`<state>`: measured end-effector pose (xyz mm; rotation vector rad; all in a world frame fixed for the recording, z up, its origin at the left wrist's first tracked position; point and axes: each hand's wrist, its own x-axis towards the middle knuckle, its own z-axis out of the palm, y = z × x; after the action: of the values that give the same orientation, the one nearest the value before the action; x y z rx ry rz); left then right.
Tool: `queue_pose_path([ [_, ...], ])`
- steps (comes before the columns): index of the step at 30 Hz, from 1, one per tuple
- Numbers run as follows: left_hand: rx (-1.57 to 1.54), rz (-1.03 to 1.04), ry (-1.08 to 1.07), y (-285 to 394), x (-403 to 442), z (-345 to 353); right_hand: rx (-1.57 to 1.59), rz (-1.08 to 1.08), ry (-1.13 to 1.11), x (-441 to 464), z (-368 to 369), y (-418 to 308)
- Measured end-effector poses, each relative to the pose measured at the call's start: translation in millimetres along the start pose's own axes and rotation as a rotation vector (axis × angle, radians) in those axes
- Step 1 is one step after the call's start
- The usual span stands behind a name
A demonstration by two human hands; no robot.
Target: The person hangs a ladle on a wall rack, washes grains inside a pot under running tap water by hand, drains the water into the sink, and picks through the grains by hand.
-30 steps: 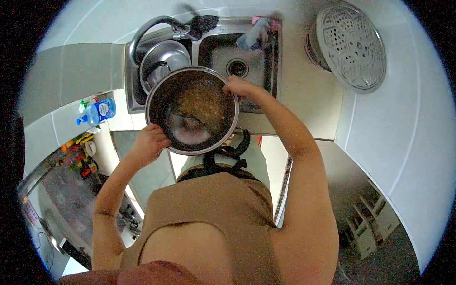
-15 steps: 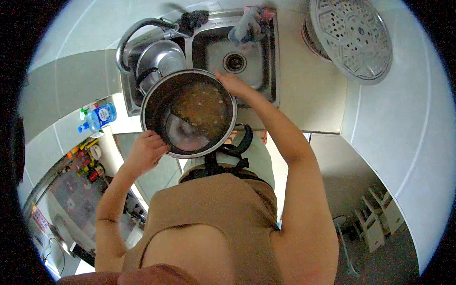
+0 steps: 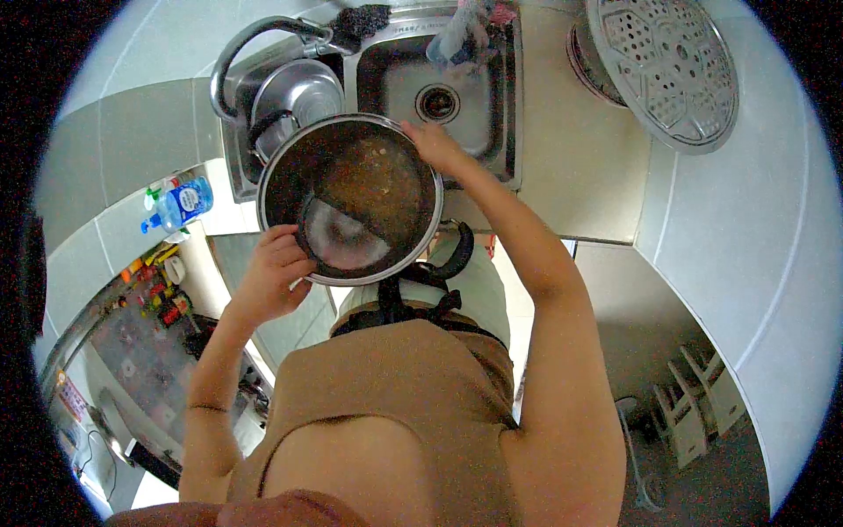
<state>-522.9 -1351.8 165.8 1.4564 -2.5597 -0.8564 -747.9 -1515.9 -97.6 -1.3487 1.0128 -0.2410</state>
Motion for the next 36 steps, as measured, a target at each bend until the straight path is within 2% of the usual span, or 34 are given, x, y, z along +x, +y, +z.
queue_pose_path([
  [2, 0.031, -0.055, 0.067, 7, 4, -3, -0.003, -0.045, 0.014, 3, 1, 5],
  [5, 0.061, -0.110, 0.194, 11, 6, -3, 0.052, 0.018, -0.020, -3, -4, -5],
  [11, -0.024, -0.024, 0.170, -3, 7, 5, 0.078, 0.015, 0.027, -1, 1, 10],
  [14, -0.032, 0.003, 0.186, -2, 11, 5, 0.178, 0.108, -0.015, -16, -8, -14],
  [17, -0.040, 0.011, 0.202, -4, 11, 7, 0.247, 0.158, -0.001, -1, -8, 4],
  [20, -0.041, 0.012, 0.197, -5, 13, 6, 0.733, 0.197, -0.053, -4, -13, -17],
  [26, -0.037, 0.011, 0.228, -3, 16, 9, 1.057, 0.179, -0.151, 17, -16, -17],
  [36, -0.031, 0.015, 0.212, -2, 26, 5, 1.039, 0.178, -0.263, 38, -14, -13],
])
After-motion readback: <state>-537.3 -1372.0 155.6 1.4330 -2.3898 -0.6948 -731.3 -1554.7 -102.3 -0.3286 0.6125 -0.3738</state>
